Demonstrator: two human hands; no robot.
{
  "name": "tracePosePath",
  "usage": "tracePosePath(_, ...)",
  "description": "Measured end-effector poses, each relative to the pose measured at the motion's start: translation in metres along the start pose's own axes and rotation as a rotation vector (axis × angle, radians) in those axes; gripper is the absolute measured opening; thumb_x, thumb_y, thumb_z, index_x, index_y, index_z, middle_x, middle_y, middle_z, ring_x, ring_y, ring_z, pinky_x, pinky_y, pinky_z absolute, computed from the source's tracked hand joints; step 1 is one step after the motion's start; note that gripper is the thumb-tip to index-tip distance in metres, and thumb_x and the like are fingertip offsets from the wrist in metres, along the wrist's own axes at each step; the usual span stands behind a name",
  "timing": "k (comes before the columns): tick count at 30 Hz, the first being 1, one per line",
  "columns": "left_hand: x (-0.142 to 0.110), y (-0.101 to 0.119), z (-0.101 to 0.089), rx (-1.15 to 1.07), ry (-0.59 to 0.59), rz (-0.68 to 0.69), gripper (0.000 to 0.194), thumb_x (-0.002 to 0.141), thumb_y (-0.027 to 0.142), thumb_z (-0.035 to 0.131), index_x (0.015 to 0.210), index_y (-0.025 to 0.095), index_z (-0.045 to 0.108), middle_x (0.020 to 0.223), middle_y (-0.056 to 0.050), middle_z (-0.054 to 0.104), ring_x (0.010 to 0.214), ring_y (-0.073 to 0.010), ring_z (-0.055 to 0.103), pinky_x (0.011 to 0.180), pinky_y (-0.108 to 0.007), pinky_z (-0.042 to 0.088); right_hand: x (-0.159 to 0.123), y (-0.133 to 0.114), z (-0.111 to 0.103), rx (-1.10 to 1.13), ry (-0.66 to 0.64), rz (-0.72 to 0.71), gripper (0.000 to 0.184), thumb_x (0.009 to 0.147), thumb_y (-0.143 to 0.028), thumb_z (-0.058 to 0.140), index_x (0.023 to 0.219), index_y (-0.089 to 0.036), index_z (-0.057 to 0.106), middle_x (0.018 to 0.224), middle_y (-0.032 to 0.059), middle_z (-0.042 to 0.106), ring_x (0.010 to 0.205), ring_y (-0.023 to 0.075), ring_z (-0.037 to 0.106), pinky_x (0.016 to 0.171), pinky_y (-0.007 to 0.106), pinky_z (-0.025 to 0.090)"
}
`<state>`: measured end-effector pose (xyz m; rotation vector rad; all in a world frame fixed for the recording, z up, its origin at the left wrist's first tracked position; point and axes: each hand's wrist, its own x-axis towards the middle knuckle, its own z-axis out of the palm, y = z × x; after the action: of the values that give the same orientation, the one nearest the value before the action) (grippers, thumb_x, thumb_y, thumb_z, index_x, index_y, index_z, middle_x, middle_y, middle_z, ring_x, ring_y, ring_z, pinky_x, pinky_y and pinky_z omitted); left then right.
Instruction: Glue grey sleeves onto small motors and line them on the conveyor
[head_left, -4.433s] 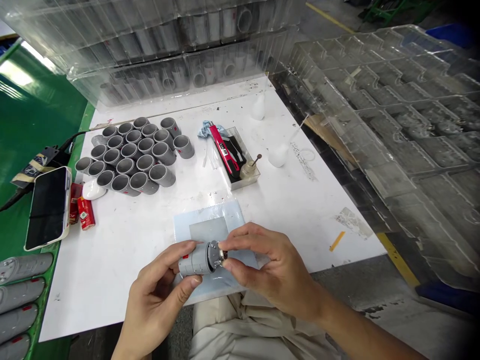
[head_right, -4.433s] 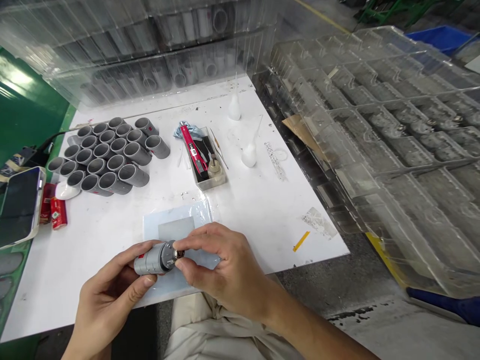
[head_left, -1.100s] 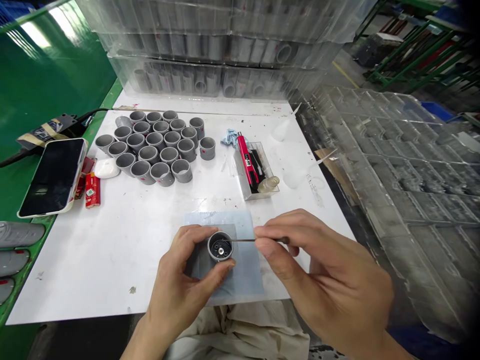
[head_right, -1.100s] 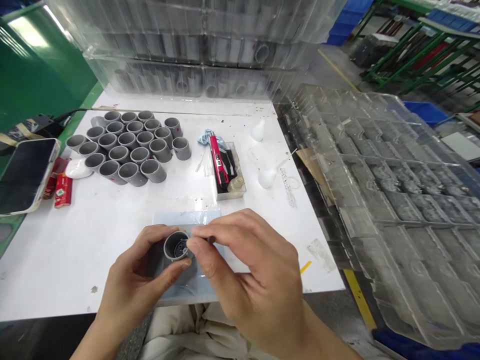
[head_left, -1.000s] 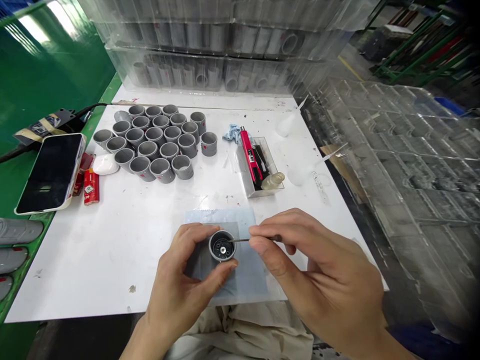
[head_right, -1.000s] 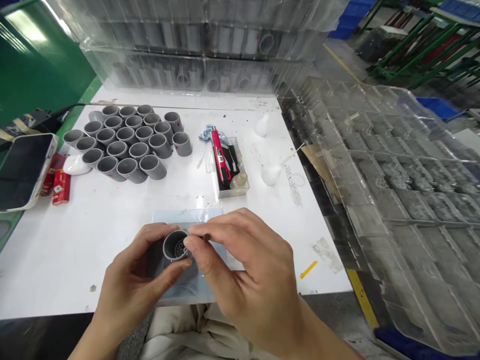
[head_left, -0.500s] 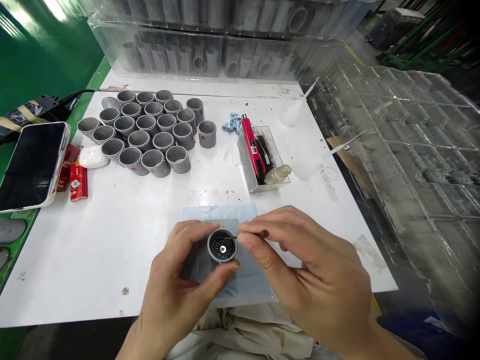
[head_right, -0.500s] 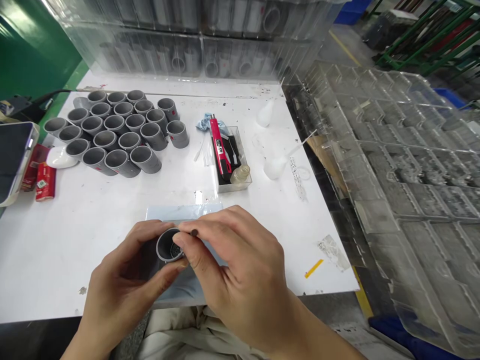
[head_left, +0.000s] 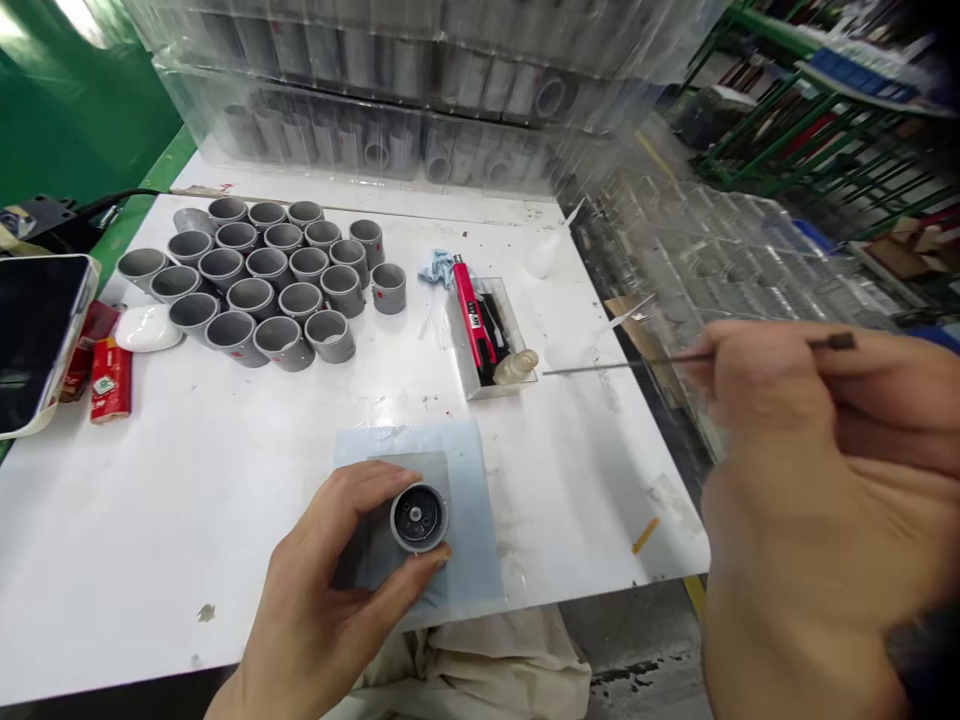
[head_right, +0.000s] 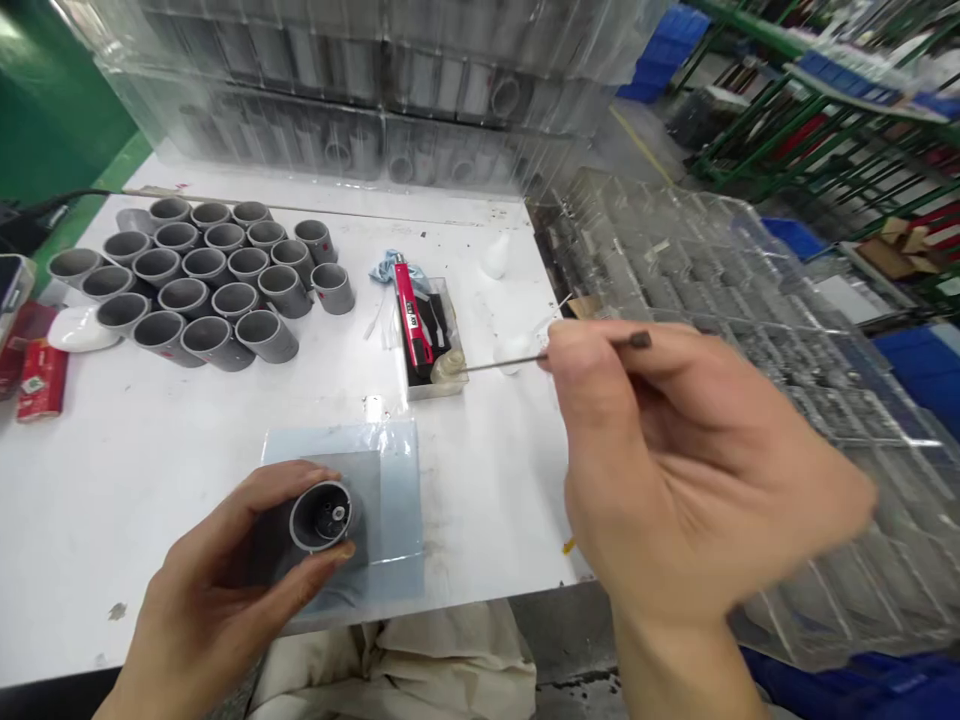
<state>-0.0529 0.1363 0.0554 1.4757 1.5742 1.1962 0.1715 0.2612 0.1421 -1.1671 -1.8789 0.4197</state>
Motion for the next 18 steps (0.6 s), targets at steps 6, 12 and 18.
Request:
tracePosePath(6,-0.001,-0.001,0.0,0.043,-0.011,0.117,0.04,0.097,0.024,0.081,0.133,0.032,0.064,0.128,-0.001,0.07,0.123,-0.0179,0.065,0.106,-0.029,0.054,0.032,0.016,0.001,-0.114,0.269,-0.082,0.015,0.101,-0.038,0.077,0.095,-0.025,0.082,0.092,0.0039,0.082,0.081,0.0221,0.075,0.071,0.036,0.059)
tracePosePath(12,0.002,0.002,-0.001,0.087,-0.05,0.228,0.043,0.097,0.014,0.079,0.135,0.027,0.063,0.126,-0.002,0.07,0.124,-0.0177,0.064,0.104,-0.03,0.054,0.032,0.033,0.02,-0.229,-0.016,-0.118,0.008,0.097,-0.028,0.081,0.091,-0.024,0.083,0.089,0.0006,0.083,0.077,0.0196,0.074,0.073,0.035,0.055)
tracePosePath(18,0.005,0.004,-0.001,0.072,-0.041,0.267,0.046,0.095,0.011,0.08,0.135,0.024,0.063,0.124,-0.004,0.072,0.123,-0.0188,0.063,0.105,-0.031,0.054,0.029,0.017,-0.006,-0.106,0.21,-0.089,0.008,0.101,-0.031,0.079,0.098,-0.025,0.082,0.1,0.0051,0.081,0.09,0.0245,0.074,0.078,0.039,0.055)
